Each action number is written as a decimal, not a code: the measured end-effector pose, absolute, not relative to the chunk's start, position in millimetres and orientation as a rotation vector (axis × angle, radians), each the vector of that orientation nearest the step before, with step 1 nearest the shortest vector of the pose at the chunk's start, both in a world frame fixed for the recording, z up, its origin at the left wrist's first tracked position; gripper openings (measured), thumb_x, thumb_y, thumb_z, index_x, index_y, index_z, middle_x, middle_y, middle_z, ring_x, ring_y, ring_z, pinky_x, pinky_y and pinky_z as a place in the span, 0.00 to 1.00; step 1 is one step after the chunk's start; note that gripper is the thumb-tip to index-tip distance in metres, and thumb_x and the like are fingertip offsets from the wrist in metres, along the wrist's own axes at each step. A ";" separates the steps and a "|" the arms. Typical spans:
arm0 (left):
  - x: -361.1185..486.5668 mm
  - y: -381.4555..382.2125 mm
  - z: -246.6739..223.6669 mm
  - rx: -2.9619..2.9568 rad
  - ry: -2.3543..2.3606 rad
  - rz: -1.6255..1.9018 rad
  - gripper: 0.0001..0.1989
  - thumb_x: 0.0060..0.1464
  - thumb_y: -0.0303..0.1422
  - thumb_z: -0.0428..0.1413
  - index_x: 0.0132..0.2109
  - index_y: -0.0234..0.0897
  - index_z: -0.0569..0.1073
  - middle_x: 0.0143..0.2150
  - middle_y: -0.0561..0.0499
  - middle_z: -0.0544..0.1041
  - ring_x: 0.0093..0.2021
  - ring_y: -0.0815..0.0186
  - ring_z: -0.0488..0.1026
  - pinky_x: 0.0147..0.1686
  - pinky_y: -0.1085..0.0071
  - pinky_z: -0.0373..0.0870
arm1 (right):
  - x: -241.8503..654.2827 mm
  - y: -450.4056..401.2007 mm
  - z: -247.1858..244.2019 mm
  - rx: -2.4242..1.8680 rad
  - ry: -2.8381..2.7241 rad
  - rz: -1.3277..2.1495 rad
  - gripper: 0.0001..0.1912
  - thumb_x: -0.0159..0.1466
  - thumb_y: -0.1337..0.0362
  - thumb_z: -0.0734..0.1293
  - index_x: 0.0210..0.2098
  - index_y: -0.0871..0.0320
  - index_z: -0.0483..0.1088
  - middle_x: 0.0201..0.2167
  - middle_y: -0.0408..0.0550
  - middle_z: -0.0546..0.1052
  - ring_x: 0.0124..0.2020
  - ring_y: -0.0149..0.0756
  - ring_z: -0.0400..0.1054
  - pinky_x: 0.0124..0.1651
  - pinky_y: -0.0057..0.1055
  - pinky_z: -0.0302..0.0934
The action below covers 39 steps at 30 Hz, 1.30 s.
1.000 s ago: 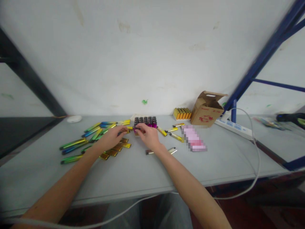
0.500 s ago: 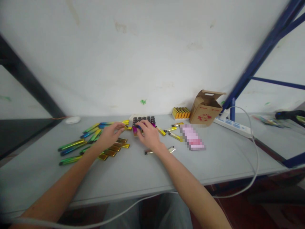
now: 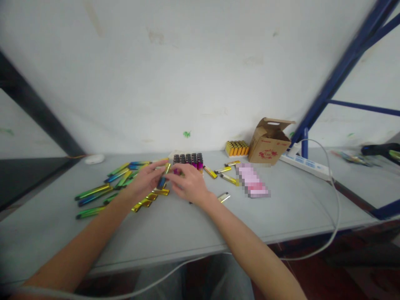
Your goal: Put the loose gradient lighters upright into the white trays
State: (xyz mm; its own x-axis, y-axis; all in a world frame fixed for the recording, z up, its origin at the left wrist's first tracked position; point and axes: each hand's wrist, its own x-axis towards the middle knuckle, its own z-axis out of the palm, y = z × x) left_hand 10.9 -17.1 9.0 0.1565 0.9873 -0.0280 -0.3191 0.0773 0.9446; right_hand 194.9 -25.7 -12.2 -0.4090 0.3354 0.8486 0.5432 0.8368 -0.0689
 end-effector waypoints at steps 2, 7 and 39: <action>15.4 -17.6 4.5 0.939 0.835 1.182 0.21 0.45 0.30 0.67 0.48 0.34 0.77 0.34 0.48 0.81 0.32 0.67 0.77 0.29 0.75 0.72 | 194.4 -25.3 -12.6 -0.577 -2.088 -0.327 0.11 0.62 0.68 0.66 0.43 0.51 0.76 0.49 0.50 0.73 0.48 0.38 0.67 0.49 0.38 0.65; 22.8 -19.4 0.7 0.892 0.783 1.159 0.18 0.47 0.28 0.66 0.47 0.35 0.78 0.36 0.47 0.81 0.34 0.67 0.76 0.30 0.77 0.72 | 193.3 -22.0 -16.1 -0.557 -2.088 -0.380 0.12 0.64 0.68 0.67 0.44 0.49 0.76 0.50 0.50 0.74 0.53 0.40 0.65 0.54 0.42 0.62; 10.8 -17.7 15.1 0.992 1.047 1.212 0.17 0.43 0.39 0.65 0.38 0.31 0.78 0.27 0.50 0.77 0.27 0.68 0.74 0.30 0.71 0.69 | 209.5 -18.5 13.8 -0.500 -0.952 1.763 0.15 0.57 0.55 0.71 0.38 0.56 0.67 0.20 0.34 0.63 0.17 0.22 0.55 0.17 0.19 0.47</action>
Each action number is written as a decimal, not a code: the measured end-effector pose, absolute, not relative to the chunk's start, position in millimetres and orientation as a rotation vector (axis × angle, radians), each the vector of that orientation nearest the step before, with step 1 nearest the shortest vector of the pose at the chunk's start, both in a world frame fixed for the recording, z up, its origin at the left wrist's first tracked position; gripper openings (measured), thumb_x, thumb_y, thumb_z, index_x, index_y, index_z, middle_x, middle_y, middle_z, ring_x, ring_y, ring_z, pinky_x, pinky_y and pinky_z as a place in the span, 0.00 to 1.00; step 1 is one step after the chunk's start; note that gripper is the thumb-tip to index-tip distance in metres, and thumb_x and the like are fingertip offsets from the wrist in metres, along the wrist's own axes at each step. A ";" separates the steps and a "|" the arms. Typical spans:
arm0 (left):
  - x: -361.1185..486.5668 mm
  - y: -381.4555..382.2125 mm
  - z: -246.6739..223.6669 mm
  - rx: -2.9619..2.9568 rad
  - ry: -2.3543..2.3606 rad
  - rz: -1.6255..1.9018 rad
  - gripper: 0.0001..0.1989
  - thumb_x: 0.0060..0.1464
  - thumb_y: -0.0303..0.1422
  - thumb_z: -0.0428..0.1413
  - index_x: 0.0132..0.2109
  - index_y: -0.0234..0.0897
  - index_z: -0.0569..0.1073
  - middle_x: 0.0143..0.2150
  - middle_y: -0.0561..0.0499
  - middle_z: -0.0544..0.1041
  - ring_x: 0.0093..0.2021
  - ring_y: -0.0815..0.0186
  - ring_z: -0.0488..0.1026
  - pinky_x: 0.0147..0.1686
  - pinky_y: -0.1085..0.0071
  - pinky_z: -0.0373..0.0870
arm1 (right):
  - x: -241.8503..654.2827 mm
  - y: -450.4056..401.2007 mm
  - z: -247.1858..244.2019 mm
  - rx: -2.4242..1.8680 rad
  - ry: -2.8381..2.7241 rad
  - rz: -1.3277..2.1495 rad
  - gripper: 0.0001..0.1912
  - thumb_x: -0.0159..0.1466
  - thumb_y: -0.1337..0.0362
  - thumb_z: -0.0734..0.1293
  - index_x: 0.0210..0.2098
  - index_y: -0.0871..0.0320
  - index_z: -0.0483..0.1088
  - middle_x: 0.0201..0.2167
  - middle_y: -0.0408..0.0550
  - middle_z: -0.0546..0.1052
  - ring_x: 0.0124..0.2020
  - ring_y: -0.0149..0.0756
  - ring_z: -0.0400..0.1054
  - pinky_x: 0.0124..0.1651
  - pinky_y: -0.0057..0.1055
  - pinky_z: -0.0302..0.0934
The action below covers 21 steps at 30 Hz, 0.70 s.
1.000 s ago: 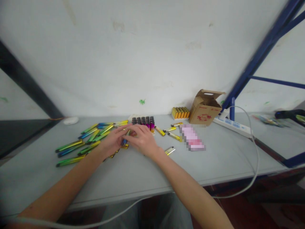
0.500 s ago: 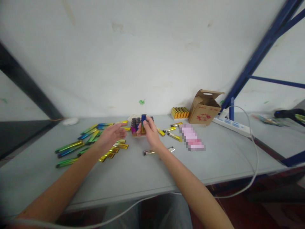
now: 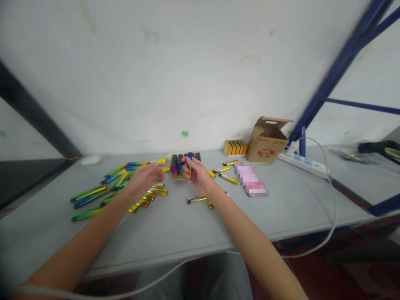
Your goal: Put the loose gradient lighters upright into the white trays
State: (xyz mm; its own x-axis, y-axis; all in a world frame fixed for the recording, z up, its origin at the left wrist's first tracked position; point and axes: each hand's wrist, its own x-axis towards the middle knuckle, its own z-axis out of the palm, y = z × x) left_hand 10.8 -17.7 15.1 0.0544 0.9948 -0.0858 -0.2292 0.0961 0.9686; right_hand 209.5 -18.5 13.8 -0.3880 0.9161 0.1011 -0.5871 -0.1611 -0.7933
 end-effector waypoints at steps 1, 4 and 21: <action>10.8 -17.8 15.2 0.992 1.048 1.211 0.17 0.43 0.39 0.65 0.38 0.31 0.78 0.27 0.50 0.77 0.26 0.68 0.74 0.30 0.71 0.69 | 209.0 -18.8 13.3 -0.506 -0.960 1.749 0.15 0.57 0.55 0.72 0.37 0.56 0.67 0.21 0.35 0.65 0.18 0.23 0.58 0.17 0.19 0.49; 10.9 -18.0 15.4 0.988 1.047 1.211 0.17 0.43 0.39 0.66 0.38 0.31 0.78 0.26 0.51 0.77 0.26 0.68 0.73 0.30 0.71 0.69 | 207.6 -19.4 12.3 -0.532 -0.966 1.695 0.18 0.54 0.55 0.74 0.36 0.56 0.66 0.24 0.35 0.68 0.22 0.24 0.63 0.19 0.18 0.53; 13.7 -15.3 6.4 1.416 1.243 1.306 0.13 0.48 0.41 0.62 0.30 0.34 0.78 0.22 0.51 0.76 0.25 0.66 0.71 0.30 0.70 0.68 | 213.9 -17.9 12.2 -0.505 -0.902 1.753 0.14 0.56 0.60 0.73 0.38 0.54 0.66 0.19 0.33 0.64 0.18 0.24 0.57 0.18 0.18 0.49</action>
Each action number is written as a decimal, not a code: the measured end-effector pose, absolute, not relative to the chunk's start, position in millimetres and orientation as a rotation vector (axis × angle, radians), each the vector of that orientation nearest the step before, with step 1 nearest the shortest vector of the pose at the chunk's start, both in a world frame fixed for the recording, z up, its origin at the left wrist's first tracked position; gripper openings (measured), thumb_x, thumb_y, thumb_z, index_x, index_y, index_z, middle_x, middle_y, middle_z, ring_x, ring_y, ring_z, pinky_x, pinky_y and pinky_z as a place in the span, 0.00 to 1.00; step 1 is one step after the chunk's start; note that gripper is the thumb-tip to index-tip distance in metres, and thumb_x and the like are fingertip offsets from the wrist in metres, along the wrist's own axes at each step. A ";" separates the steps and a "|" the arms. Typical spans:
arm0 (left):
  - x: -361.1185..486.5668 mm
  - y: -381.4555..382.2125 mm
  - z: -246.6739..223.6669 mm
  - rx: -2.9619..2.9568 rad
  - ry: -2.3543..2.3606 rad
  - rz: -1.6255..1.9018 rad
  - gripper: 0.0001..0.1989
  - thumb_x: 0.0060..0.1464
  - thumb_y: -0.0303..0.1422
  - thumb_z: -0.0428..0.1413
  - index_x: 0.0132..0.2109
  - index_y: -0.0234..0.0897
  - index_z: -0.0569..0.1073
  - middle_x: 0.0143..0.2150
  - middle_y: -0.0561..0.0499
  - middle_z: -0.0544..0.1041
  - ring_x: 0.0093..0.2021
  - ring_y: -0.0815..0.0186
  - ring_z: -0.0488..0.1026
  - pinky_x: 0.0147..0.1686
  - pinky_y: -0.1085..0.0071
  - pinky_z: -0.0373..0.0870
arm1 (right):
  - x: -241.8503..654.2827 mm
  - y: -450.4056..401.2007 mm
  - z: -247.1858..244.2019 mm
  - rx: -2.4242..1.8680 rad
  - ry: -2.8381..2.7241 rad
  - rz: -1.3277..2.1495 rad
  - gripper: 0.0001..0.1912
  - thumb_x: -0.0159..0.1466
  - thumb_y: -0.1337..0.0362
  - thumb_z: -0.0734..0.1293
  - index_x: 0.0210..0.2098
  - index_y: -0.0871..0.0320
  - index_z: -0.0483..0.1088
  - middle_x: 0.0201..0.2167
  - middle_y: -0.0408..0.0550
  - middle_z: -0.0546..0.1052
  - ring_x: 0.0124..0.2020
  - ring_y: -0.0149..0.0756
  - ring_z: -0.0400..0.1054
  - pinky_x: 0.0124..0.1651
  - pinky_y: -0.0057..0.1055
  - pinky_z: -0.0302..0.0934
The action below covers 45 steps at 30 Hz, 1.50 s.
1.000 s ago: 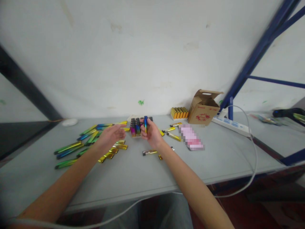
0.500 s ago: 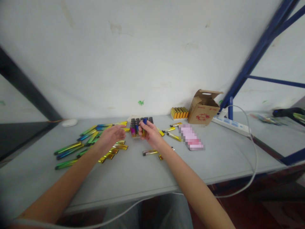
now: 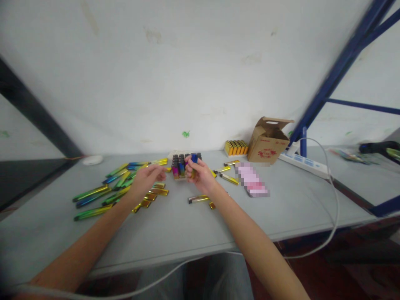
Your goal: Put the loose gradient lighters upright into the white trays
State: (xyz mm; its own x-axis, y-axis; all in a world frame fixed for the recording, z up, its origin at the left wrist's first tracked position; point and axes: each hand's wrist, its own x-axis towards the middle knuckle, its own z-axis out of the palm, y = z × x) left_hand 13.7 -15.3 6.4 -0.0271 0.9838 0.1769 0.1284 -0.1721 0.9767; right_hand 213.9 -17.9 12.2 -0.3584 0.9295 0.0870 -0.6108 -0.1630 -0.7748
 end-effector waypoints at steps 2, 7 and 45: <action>14.0 -15.6 8.2 1.411 1.251 1.323 0.11 0.48 0.40 0.61 0.29 0.35 0.78 0.21 0.51 0.75 0.24 0.66 0.71 0.29 0.71 0.67 | 216.1 -17.7 15.2 -0.491 -0.852 1.800 0.12 0.56 0.59 0.72 0.35 0.55 0.66 0.18 0.33 0.59 0.19 0.25 0.56 0.20 0.19 0.50; 11.2 -14.6 9.9 1.405 1.270 1.366 0.10 0.48 0.40 0.61 0.29 0.37 0.77 0.20 0.52 0.74 0.24 0.66 0.70 0.29 0.71 0.66 | 219.5 -16.2 19.3 -0.509 -0.780 1.872 0.29 0.60 0.36 0.59 0.21 0.56 0.56 0.15 0.36 0.52 0.17 0.27 0.49 0.18 0.22 0.45; -16.0 2.3 -6.7 1.771 1.399 1.424 0.28 0.59 0.54 0.46 0.34 0.34 0.78 0.29 0.45 0.78 0.33 0.60 0.75 0.40 0.66 0.70 | 238.2 -5.4 19.7 -0.597 -0.764 1.814 0.29 0.64 0.44 0.54 0.15 0.55 0.49 0.12 0.33 0.45 0.13 0.24 0.37 0.13 0.21 0.36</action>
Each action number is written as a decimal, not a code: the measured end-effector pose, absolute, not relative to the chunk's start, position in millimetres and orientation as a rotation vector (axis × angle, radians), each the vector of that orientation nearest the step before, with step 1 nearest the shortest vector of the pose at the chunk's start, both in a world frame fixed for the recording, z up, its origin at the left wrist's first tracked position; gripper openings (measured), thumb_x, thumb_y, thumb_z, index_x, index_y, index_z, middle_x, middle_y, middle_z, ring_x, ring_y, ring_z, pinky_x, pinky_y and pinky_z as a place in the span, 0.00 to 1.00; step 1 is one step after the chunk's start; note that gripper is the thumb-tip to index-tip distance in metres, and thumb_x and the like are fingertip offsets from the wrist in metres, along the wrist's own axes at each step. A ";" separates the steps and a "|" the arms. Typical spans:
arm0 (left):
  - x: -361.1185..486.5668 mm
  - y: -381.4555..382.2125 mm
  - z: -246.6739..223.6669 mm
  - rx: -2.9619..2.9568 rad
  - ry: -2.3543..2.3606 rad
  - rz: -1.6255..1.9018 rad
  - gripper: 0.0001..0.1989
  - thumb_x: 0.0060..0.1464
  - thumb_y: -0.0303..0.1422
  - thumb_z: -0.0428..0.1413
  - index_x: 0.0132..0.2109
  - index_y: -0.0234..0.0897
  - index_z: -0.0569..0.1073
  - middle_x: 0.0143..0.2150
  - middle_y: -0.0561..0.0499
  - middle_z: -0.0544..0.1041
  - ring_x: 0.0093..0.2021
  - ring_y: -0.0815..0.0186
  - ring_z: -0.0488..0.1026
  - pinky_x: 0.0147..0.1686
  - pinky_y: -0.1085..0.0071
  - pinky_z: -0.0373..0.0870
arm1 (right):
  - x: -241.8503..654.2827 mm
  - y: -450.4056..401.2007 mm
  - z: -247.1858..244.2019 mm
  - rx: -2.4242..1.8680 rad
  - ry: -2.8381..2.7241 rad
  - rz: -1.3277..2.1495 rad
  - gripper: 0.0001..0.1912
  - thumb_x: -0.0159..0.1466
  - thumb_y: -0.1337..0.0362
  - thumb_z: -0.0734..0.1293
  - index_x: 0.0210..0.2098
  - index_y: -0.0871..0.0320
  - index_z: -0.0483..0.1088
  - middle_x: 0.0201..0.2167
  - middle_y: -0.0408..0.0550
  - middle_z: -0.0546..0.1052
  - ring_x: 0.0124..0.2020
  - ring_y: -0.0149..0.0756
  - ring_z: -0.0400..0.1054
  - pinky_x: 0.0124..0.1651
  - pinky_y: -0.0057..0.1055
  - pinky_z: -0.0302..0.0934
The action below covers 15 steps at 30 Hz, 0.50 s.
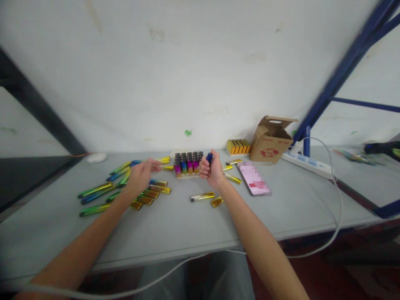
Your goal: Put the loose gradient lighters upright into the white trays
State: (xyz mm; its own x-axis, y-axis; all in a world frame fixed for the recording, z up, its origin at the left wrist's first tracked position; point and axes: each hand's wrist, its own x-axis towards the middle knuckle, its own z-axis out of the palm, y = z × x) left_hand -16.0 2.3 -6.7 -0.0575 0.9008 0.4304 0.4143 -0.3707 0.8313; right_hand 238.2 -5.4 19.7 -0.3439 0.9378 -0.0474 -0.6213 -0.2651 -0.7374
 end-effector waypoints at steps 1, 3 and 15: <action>-15.8 2.9 -8.1 1.810 1.411 1.400 0.29 0.60 0.54 0.44 0.35 0.34 0.78 0.30 0.45 0.78 0.33 0.60 0.75 0.40 0.66 0.70 | 238.1 -5.1 19.6 -0.619 -0.769 1.806 0.29 0.64 0.44 0.54 0.15 0.55 0.49 0.12 0.33 0.45 0.13 0.24 0.37 0.14 0.21 0.37; -15.1 2.9 -9.8 1.897 1.417 1.360 0.30 0.61 0.53 0.42 0.38 0.33 0.77 0.30 0.46 0.78 0.32 0.61 0.75 0.39 0.66 0.71 | 236.6 -5.0 19.7 -0.662 -0.788 1.800 0.29 0.64 0.43 0.54 0.16 0.55 0.49 0.12 0.33 0.46 0.13 0.24 0.37 0.14 0.21 0.36; -14.4 -0.9 -4.7 2.072 1.525 1.269 0.22 0.61 0.46 0.44 0.41 0.35 0.76 0.29 0.50 0.79 0.32 0.62 0.75 0.37 0.68 0.70 | 221.4 -7.7 14.2 -0.853 -0.889 1.757 0.27 0.67 0.46 0.49 0.17 0.55 0.50 0.12 0.33 0.46 0.14 0.24 0.34 0.14 0.21 0.33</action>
